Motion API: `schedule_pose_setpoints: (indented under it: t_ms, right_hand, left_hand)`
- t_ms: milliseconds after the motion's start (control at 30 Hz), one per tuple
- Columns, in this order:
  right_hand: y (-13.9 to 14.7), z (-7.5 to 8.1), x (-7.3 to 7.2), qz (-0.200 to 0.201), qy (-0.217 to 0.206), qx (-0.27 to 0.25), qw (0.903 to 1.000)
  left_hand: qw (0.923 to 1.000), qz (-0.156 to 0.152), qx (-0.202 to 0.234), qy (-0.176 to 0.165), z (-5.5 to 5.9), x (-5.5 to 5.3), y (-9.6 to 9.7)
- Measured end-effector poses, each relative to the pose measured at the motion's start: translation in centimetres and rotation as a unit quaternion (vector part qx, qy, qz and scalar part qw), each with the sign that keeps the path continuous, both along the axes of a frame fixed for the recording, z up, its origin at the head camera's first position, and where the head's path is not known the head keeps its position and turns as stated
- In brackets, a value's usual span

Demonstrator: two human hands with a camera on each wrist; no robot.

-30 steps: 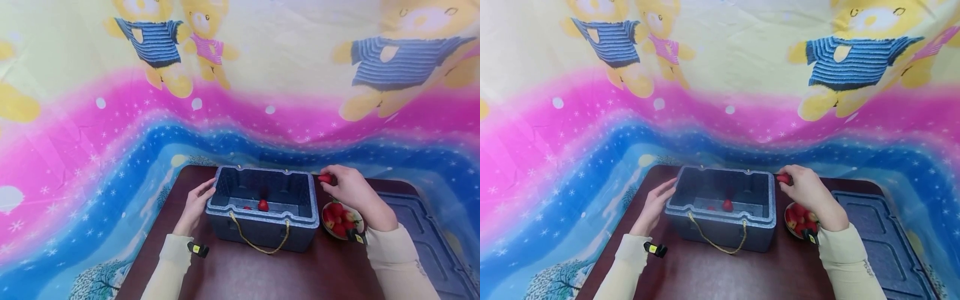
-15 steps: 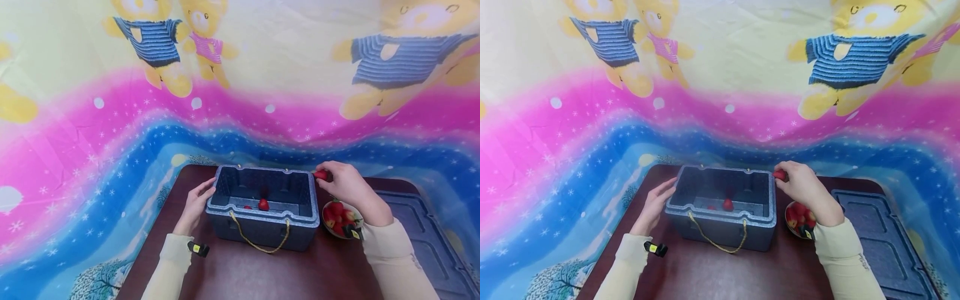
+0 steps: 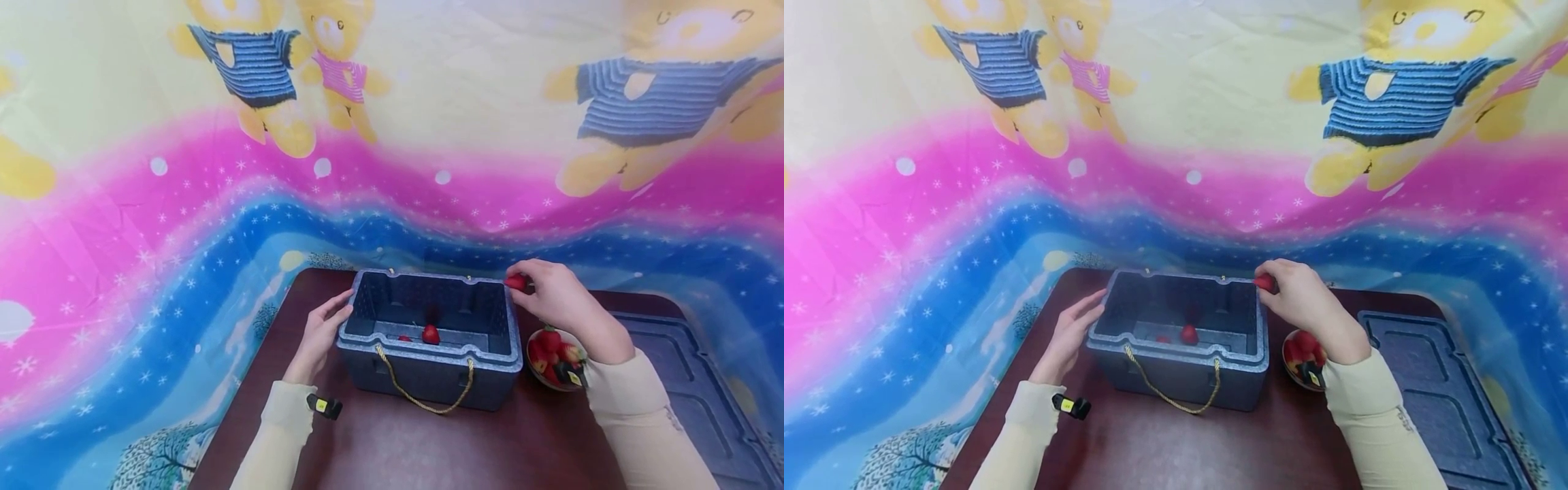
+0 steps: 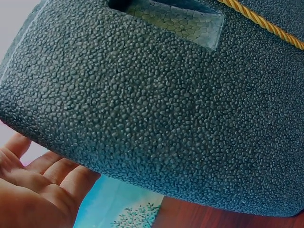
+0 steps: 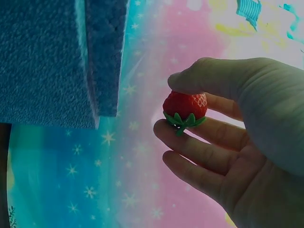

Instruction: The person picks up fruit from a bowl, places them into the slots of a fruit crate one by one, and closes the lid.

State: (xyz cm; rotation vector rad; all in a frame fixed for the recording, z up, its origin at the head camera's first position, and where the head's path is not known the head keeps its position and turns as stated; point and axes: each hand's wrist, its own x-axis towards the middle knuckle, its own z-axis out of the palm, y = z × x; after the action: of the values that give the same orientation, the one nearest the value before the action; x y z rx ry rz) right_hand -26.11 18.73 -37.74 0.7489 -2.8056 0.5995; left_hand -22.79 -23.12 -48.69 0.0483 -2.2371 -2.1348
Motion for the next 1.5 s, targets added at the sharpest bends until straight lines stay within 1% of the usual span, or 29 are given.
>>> schedule_pose_setpoints:
  t_ms: [367, 700, 933, 1267, 1500]
  right_hand:
    - [-1.3, 0.7, -0.2, 0.022, -0.015, -0.006, 0.9996]
    - [-2.4, 0.7, -0.5, 0.040, -0.008, 0.014, 0.9991]
    - [-3.2, 0.7, -0.7, 0.051, 0.005, 0.026, 0.9983]
    - [-4.0, 0.9, -0.9, 0.059, -0.009, 0.043, 0.9973]
    - [-4.6, 1.0, -1.1, 0.072, 0.007, 0.054, 0.9959]
  left_hand:
    - [0.9999, 0.000, 0.010, 0.004, 0.1, -0.2, 0.1]
    - [1.0000, 0.002, 0.007, 0.001, 0.3, -0.2, 0.1]
    - [1.0000, 0.001, 0.002, -0.002, 0.2, -0.1, 0.1]
    - [1.0000, 0.005, 0.000, -0.002, 0.1, -0.2, 0.0]
    - [0.9999, 0.004, 0.001, -0.010, 0.0, -0.2, 0.0]
